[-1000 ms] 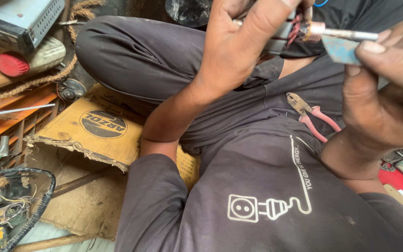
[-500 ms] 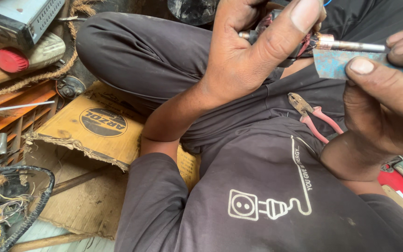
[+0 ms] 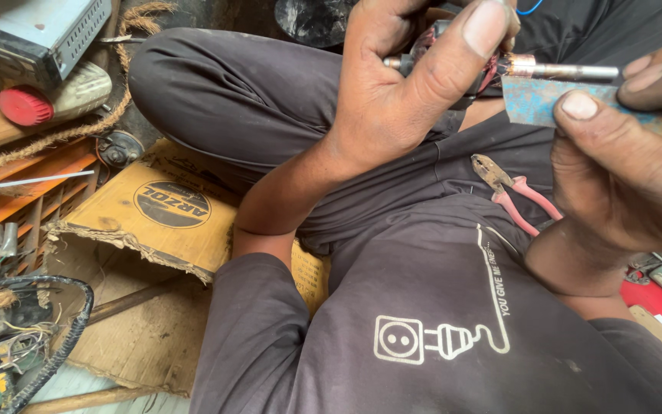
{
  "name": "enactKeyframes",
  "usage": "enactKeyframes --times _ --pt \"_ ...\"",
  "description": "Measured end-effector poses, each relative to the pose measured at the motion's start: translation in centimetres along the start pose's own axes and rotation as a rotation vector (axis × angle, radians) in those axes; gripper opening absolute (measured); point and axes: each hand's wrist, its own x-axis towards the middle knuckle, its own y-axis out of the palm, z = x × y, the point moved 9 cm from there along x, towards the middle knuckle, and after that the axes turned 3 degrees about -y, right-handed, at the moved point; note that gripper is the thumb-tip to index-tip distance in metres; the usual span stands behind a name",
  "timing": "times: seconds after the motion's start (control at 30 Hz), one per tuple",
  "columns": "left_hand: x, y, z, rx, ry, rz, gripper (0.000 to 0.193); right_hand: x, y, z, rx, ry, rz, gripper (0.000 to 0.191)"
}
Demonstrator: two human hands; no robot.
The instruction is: The person sits cross-legged on the floor and uses pliers to strip and twist wires on a small motor. They then use a screwdriver to tighten a terminal on the motor's green circuit board and use a small file to smooth a metal shaft.
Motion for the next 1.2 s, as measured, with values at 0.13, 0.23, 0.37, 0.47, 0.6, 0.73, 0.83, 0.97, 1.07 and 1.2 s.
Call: enactKeyframes --times 0.13,0.23,0.37,0.47,0.6,0.73,0.83,0.97,1.07,1.2 --pt "0.2 0.3 -0.7 0.027 0.030 0.037 0.012 -0.1 -0.2 -0.4 0.011 -0.055 0.121 0.028" --pt "-0.1 0.8 -0.9 -0.034 -0.015 0.094 0.012 -1.5 -0.4 -1.4 0.011 0.021 0.027 0.030" --pt "-0.2 1.2 -1.3 -0.009 -0.003 0.103 0.011 -4.3 -0.5 -1.9 0.112 0.108 -0.222 0.031" --pt "0.0 1.2 -1.1 -0.029 -0.018 0.105 0.012 -4.9 -1.0 -2.2 0.147 0.162 -0.212 0.031" --pt "0.2 1.2 -1.0 -0.039 -0.012 0.121 0.013 -3.0 -1.3 -1.5 0.127 0.019 -0.016 0.032" --pt "0.2 1.2 -1.2 0.006 0.000 0.110 0.011 -1.3 -0.6 -0.6 0.119 -0.086 0.010 0.030" --pt "0.3 1.3 -1.4 0.028 0.040 0.109 0.008 -0.7 -0.5 0.0 0.095 -0.080 -0.002 0.030" --pt "0.5 1.5 -2.3 0.087 0.168 0.093 0.003 0.2 -0.5 0.4 0.085 -0.153 0.067 0.030" --pt "0.3 1.4 -2.2 0.095 0.171 0.065 0.004 0.8 -0.3 1.0 0.058 -0.186 0.109 0.030" --pt "0.1 1.1 -1.7 0.065 0.106 0.023 0.006 1.7 -0.2 2.5 -0.015 -0.241 0.129 0.031"
